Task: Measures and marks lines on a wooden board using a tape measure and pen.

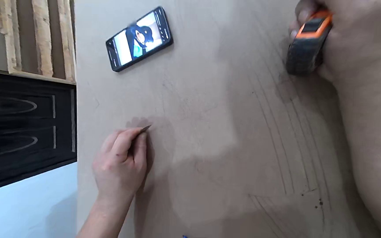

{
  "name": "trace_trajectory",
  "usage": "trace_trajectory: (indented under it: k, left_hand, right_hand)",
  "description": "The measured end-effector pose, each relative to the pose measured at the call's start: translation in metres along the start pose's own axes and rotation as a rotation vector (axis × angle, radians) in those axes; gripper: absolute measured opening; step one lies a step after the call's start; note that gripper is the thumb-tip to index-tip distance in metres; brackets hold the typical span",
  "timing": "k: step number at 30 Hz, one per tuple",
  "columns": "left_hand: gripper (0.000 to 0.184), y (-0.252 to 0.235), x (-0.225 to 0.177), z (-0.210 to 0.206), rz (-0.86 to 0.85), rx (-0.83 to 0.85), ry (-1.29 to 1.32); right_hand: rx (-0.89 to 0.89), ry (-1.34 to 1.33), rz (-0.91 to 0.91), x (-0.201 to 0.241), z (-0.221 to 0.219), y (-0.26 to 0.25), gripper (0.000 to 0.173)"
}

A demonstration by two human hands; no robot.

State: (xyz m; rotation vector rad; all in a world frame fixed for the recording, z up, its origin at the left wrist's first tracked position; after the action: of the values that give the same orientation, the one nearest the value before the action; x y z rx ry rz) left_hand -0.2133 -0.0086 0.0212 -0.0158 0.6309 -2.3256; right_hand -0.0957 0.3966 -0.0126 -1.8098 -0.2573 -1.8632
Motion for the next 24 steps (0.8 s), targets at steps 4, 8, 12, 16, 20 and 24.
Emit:
trace_trajectory:
  k: [4,8,12,16,20,24]
  left_hand:
    - [0.04,0.034,-0.027,0.013,0.086,-0.011,0.012]
    - [0.065,0.017,-0.084,-0.022,0.059,0.045,0.105]
    - [0.098,-0.015,-0.121,-0.073,0.075,0.198,0.045]
    - [0.075,0.015,-0.173,-0.066,-0.21,0.303,0.285]
    - [0.071,-0.038,-0.125,-0.08,0.075,0.248,0.225]
    - [0.056,0.007,-0.218,-0.016,0.129,0.531,1.045]
  right_hand:
    - [0.02,-0.047,-0.033,0.011,-0.004,0.003,0.021]
    - [-0.001,-0.078,-0.057,0.01,-0.002,0.004,0.022]
    - [0.002,-0.11,-0.095,0.01,-0.001,0.006,0.024]
    - [-0.022,-0.271,-0.136,0.01,0.006,0.002,0.025]
    - [-0.113,-0.492,-0.198,0.012,0.016,-0.002,0.028]
    - [-0.027,-0.624,-0.318,0.009,0.016,-0.004,0.03]
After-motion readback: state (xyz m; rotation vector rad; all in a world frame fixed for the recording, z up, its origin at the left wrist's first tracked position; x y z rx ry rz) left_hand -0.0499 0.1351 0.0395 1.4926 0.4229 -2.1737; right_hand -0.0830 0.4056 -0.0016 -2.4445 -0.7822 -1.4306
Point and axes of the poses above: each hand's wrist, its own y-axis away from the middle knuckle, its own z-axis out of the back of the hand, x = y × z, the point moved 6 cm from there along -y, towards the middle knuckle, and after that the axes turned 15 degrees about -x, right-handed, at the moved point
